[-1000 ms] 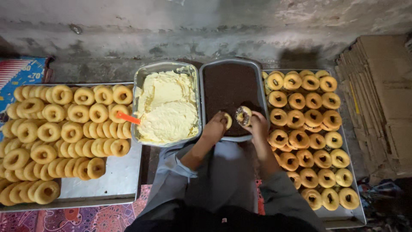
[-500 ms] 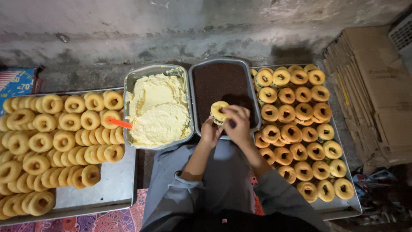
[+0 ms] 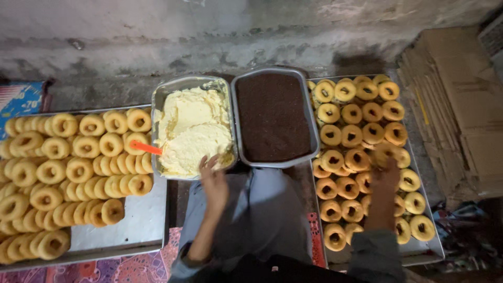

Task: The person repeatedly picks up plain donuts, inserts cream into the center hole using a small spatula, and places the filled donuts onto a tray. The person works continuously, handling donuts one at a time from a large batch.

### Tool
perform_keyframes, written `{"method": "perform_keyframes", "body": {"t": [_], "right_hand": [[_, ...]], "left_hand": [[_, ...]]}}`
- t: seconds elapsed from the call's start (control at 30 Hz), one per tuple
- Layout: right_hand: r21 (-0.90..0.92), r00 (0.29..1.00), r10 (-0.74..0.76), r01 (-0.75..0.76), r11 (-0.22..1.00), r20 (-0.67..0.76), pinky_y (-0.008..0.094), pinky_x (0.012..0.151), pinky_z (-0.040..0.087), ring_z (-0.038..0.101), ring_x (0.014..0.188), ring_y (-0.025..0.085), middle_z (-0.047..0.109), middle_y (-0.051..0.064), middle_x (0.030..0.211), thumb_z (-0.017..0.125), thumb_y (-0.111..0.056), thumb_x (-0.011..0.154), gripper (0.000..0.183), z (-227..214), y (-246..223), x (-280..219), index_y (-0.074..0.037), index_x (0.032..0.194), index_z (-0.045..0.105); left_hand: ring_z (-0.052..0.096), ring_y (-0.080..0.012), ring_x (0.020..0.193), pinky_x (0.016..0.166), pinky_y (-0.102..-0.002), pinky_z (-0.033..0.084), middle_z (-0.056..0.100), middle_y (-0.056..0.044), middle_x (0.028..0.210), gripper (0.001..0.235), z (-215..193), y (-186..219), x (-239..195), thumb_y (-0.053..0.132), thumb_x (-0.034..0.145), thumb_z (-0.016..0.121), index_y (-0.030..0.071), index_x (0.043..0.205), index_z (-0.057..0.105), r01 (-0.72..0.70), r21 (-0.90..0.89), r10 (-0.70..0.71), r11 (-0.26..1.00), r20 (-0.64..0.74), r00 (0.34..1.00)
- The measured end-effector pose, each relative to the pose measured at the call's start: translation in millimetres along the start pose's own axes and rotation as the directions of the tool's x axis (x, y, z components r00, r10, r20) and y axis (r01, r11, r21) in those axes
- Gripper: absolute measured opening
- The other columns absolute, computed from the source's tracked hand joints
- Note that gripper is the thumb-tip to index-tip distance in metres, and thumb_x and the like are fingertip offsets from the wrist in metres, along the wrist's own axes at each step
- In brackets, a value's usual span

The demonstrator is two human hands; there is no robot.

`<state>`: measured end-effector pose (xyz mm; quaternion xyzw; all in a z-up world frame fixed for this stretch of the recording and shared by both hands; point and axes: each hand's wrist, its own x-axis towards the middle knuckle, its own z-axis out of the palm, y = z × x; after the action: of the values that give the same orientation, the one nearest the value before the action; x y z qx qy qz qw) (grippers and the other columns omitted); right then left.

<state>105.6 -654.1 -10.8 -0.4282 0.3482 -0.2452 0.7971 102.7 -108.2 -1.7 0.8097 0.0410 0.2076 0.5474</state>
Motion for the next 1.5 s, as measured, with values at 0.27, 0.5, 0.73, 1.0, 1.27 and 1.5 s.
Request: {"method": "perform_keyframes", "body": {"t": [0.27,0.5,0.73,1.0,1.27,1.5], "right_hand": [[-0.379,0.970,-0.051,-0.045,0.924,-0.239,0.040,0.094,0.055,0.062,0.106,0.023,0.063,0.009,0.125,0.066,-0.021,0.097,0.046,16.2,-6.8,-16.9,-0.006,0.139,0.057],[-0.851,0.852,-0.503,0.153,0.502,-0.144,0.038,0.092,0.055,0.062,0.105,0.021,0.063,0.009,0.125,0.068,-0.017,0.095,0.048,37.8,-1.0,-39.6,-0.005,0.140,0.056],[-0.789,0.649,-0.731,0.554,0.264,0.212,0.035,0.091,0.055,0.062,0.104,0.018,0.063,0.008,0.125,0.070,-0.012,0.094,0.050,65.2,60.8,-101.0,-0.004,0.141,0.054],[-0.347,0.406,0.264,0.146,0.926,0.875,0.033,0.091,0.056,0.061,0.109,0.014,0.058,0.004,0.131,0.073,-0.008,0.087,0.066,189.9,203.5,-331.1,-0.008,0.145,0.042],[-0.371,0.316,0.389,-0.120,0.921,0.865,0.038,0.084,0.056,0.063,0.105,0.020,0.063,0.013,0.118,0.062,-0.002,0.095,0.056,221.1,176.0,-385.3,-0.005,0.149,0.045],[-0.377,0.320,0.305,0.191,0.906,0.897,0.035,0.097,0.053,0.064,0.112,0.018,0.067,0.008,0.125,0.061,-0.006,0.095,0.041,236.1,161.4,-397.2,-0.005,0.136,0.058]], "left_hand": [[0.054,-0.0327,0.114,0.100,-0.043,0.049,0.052,-0.018,0.127,0.032,-175.9,-124.1,-79.1,0.003,0.097,0.059,0.002,0.129,0.060,0.477,0.299,-0.229,0.826,-0.596,0.770],[0.044,-0.0513,0.127,0.095,-0.072,0.039,0.039,-0.029,0.143,0.080,-264.5,-184.5,-20.0,0.038,0.080,0.083,-0.001,0.139,0.046,0.778,0.470,-0.320,0.416,-0.725,0.609],[0.058,-0.0398,0.119,0.086,-0.059,0.048,0.056,-0.021,0.137,0.084,-271.2,-186.9,1.7,0.035,0.092,0.075,-0.003,0.158,0.040,0.460,0.855,-0.223,0.241,-0.412,0.883],[0.062,-0.0152,0.111,0.089,-0.029,0.058,0.059,-0.007,0.124,0.042,-156.3,-47.8,-61.5,0.013,0.098,0.068,0.007,0.133,0.046,0.314,-0.682,-0.475,0.660,-0.055,0.878],[0.068,-0.0285,0.108,0.082,-0.048,0.061,0.065,-0.011,0.126,0.046,-148.7,16.6,-56.8,0.042,0.099,0.043,0.016,0.133,0.058,0.542,-0.836,-0.640,-0.083,0.461,0.615],[0.064,-0.0337,0.114,0.090,-0.049,0.056,0.065,-0.019,0.130,0.075,-135.2,37.2,-60.1,0.066,0.097,0.040,0.004,0.134,0.059,0.484,-0.817,-0.343,-0.314,0.573,0.745]]}}
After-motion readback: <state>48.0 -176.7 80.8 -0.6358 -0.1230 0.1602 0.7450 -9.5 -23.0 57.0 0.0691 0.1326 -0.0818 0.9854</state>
